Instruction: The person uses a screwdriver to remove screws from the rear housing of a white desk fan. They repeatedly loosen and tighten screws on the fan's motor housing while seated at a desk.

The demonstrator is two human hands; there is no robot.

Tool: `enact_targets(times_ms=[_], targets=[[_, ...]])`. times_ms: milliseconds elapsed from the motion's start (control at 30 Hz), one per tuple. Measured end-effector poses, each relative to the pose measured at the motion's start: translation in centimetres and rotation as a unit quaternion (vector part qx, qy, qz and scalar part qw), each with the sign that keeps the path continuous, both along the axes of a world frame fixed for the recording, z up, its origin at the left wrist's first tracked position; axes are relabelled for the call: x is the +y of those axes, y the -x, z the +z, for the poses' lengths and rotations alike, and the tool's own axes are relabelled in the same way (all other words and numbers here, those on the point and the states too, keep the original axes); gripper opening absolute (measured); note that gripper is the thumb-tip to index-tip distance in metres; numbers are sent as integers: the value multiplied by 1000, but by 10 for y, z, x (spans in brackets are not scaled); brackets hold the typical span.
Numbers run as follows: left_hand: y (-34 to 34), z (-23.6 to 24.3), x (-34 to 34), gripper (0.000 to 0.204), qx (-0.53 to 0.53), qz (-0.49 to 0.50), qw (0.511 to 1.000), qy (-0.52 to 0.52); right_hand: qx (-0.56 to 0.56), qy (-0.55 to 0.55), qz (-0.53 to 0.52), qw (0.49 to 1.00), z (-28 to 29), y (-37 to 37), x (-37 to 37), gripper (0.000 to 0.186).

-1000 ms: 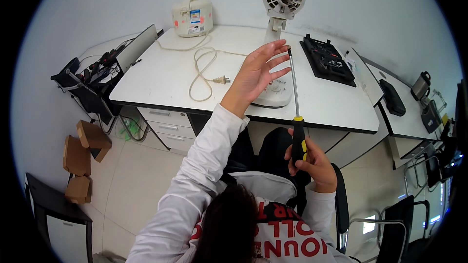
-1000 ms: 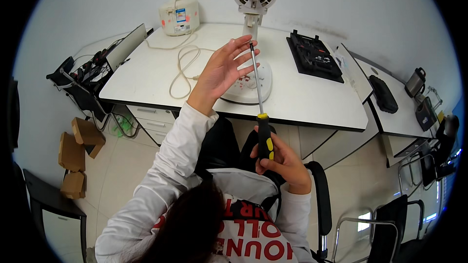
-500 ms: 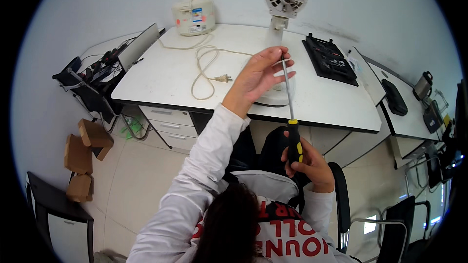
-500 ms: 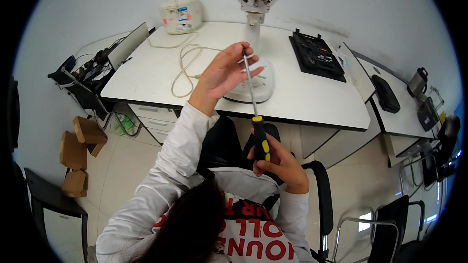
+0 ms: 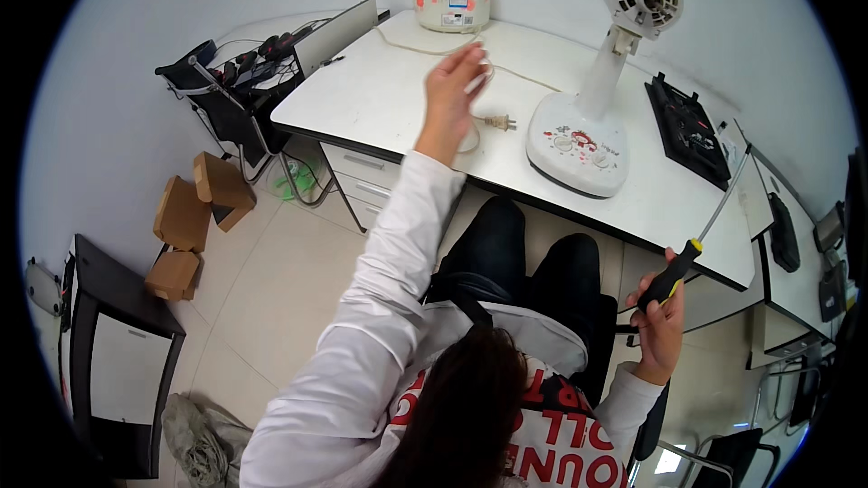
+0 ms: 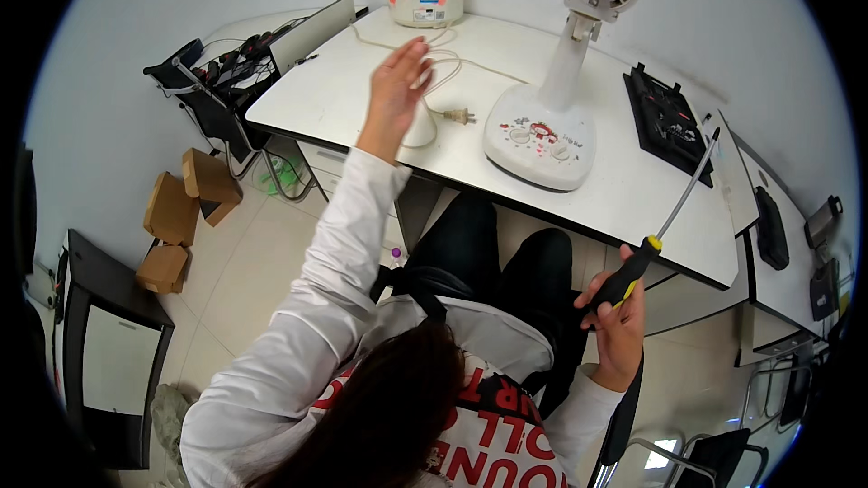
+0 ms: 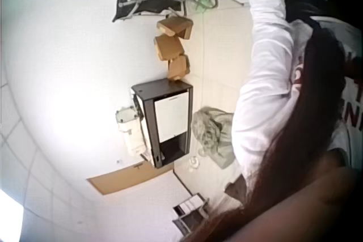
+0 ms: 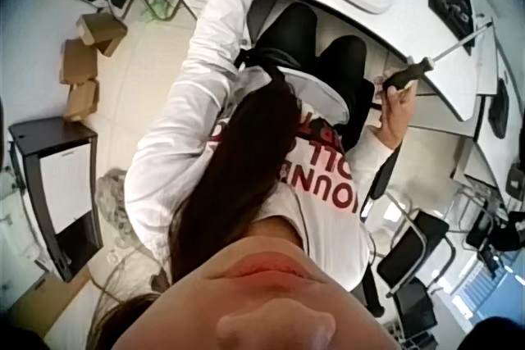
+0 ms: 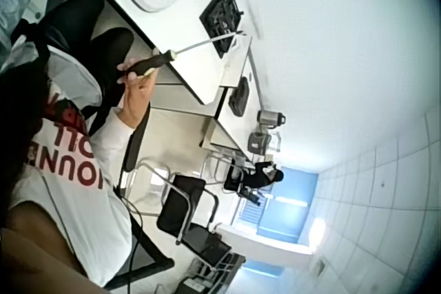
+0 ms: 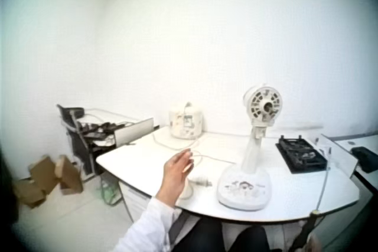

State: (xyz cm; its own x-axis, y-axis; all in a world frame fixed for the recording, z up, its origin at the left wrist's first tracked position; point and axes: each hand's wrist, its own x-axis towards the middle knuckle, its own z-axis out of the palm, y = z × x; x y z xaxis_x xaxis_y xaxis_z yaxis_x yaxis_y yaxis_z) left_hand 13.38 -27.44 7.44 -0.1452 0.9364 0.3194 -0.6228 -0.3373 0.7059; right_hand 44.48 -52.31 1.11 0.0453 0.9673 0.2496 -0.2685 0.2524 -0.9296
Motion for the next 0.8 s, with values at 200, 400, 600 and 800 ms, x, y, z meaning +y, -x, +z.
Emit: enact_targets(times_ms=[200, 400, 600, 800], targets=[[56, -49, 19, 27, 189, 98, 977, 23, 34, 106, -39, 993, -16, 12, 25, 74], [22, -65, 16, 15, 273, 64, 960, 24, 98, 161, -99, 977, -18, 9, 42, 52], [-60, -78, -2, 11, 428, 10, 896, -120, -21, 97, -158, 982, -20, 1, 79, 20], [-97, -72, -11, 10, 353, 107, 925, -90, -46, 82, -187, 978, -7, 22, 106, 15]])
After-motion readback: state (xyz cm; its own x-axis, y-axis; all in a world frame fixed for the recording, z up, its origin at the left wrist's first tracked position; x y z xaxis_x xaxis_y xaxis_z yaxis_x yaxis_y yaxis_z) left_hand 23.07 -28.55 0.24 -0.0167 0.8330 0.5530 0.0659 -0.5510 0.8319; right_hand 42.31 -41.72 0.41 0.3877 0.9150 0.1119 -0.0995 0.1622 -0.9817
